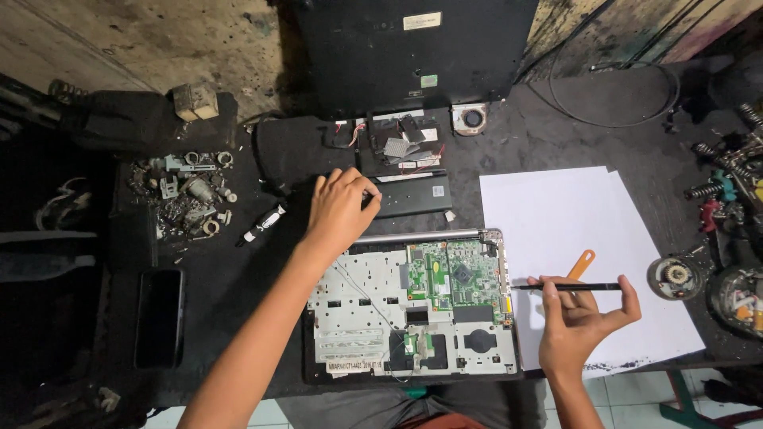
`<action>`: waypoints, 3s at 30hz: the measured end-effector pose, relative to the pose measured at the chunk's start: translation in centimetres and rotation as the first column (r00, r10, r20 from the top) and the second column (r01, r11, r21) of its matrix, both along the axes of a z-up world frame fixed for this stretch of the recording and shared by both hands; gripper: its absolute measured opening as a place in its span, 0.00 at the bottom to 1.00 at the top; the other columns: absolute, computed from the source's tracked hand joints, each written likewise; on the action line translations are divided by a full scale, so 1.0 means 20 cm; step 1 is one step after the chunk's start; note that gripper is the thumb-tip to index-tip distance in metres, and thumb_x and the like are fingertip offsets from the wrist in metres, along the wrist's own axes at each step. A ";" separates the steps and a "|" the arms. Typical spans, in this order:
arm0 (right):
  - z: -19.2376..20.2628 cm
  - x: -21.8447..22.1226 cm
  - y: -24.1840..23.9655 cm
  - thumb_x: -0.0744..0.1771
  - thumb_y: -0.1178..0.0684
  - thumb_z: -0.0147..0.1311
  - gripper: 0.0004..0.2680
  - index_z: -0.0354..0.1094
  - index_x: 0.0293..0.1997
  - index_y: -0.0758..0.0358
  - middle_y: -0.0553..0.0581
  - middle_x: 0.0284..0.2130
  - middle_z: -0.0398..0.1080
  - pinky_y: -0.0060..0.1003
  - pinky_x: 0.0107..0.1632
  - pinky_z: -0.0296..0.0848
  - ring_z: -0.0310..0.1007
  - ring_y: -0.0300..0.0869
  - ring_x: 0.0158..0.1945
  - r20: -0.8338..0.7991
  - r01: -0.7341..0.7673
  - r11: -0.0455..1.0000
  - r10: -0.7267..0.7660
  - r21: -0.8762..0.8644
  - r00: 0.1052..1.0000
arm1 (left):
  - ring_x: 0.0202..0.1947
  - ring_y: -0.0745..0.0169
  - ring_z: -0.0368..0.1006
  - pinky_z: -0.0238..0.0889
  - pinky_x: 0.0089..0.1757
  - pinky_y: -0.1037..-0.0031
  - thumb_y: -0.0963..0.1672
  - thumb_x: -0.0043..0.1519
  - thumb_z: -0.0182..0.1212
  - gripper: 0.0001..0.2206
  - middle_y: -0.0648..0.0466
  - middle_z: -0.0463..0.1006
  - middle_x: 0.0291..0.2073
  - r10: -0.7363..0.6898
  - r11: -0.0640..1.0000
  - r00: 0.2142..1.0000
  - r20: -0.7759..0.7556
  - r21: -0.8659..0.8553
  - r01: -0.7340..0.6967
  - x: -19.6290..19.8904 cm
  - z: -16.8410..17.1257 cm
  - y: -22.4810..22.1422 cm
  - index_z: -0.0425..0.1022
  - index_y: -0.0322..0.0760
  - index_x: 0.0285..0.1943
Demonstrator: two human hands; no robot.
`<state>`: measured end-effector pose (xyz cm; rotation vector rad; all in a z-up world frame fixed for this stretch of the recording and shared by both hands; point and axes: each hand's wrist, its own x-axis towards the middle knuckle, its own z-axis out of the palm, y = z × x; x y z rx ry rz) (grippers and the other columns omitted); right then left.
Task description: Disassembling a laptop by removing the top cover and manipulating internal components on a repair bench.
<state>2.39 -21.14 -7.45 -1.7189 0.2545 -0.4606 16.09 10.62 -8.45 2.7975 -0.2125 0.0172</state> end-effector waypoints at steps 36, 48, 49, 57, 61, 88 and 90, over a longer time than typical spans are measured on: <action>0.22 0.00 -0.02 0.74 0.61 0.56 0.25 0.34 0.70 0.44 0.80 0.44 0.69 0.52 0.78 0.56 0.73 0.52 0.57 0.075 0.074 0.988 -0.085 0.133 0.994 | 0.40 0.64 0.69 0.68 0.45 0.73 0.44 0.65 0.61 0.06 0.55 0.74 0.36 -0.415 -0.596 0.848 -0.330 -0.606 -0.527 -0.96 0.20 -0.65 0.73 0.40 0.36; 0.31 -0.34 0.25 0.70 0.54 0.52 0.06 0.66 0.40 0.68 0.57 0.33 0.73 0.44 0.56 0.84 0.85 0.49 0.38 0.391 -0.136 0.982 0.177 -0.131 0.903 | 0.47 0.65 0.72 0.65 0.52 0.73 0.45 0.66 0.58 0.08 0.58 0.73 0.41 -0.454 -0.608 0.833 -0.317 -0.573 -0.550 -1.02 0.22 -0.68 0.68 0.41 0.35; 0.32 -0.33 0.25 0.70 0.56 0.50 0.06 0.62 0.45 0.69 0.59 0.36 0.72 0.46 0.57 0.85 0.85 0.52 0.37 0.379 -0.168 0.977 0.207 -0.135 0.902 | 0.47 0.65 0.74 0.67 0.53 0.72 0.45 0.65 0.61 0.06 0.56 0.75 0.45 -0.451 -0.635 0.837 -0.310 -0.547 -0.545 -1.03 0.19 -0.68 0.71 0.40 0.38; 0.49 -0.23 0.36 0.68 0.68 0.46 0.27 0.35 0.68 0.40 0.77 0.31 0.67 0.58 0.49 0.83 0.73 0.57 0.23 0.371 -0.202 0.979 0.188 -0.001 0.909 | 0.47 0.53 0.75 0.69 0.53 0.65 0.42 0.66 0.61 0.06 0.49 0.77 0.49 -0.431 -0.700 0.866 -0.253 -0.511 -0.498 -1.04 0.16 -0.67 0.78 0.33 0.47; 0.45 -0.22 0.34 0.67 0.67 0.47 0.26 0.34 0.67 0.46 0.76 0.29 0.67 0.57 0.52 0.81 0.73 0.57 0.28 0.357 -0.188 0.982 0.171 0.012 0.918 | 0.45 0.49 0.76 0.66 0.54 0.63 0.43 0.66 0.61 0.08 0.47 0.76 0.50 -0.454 -0.677 0.857 -0.246 -0.530 -0.511 -1.05 0.14 -0.67 0.76 0.33 0.49; 0.40 -0.17 0.32 0.69 0.68 0.48 0.27 0.34 0.69 0.44 0.74 0.31 0.67 0.56 0.57 0.79 0.73 0.56 0.33 0.319 -0.143 0.990 0.141 -0.016 0.937 | 0.47 0.54 0.76 0.68 0.58 0.61 0.43 0.69 0.58 0.07 0.51 0.78 0.44 -0.447 -0.556 0.837 -0.315 -0.635 -0.536 -0.97 0.16 -0.64 0.74 0.31 0.49; 0.39 -0.16 0.30 0.70 0.69 0.48 0.27 0.34 0.70 0.45 0.75 0.31 0.67 0.57 0.57 0.80 0.73 0.57 0.33 0.298 -0.136 0.991 0.127 0.008 0.946 | 0.47 0.55 0.76 0.70 0.59 0.58 0.44 0.70 0.56 0.07 0.49 0.79 0.42 -0.463 -0.543 0.834 -0.299 -0.648 -0.534 -0.96 0.16 -0.60 0.73 0.33 0.49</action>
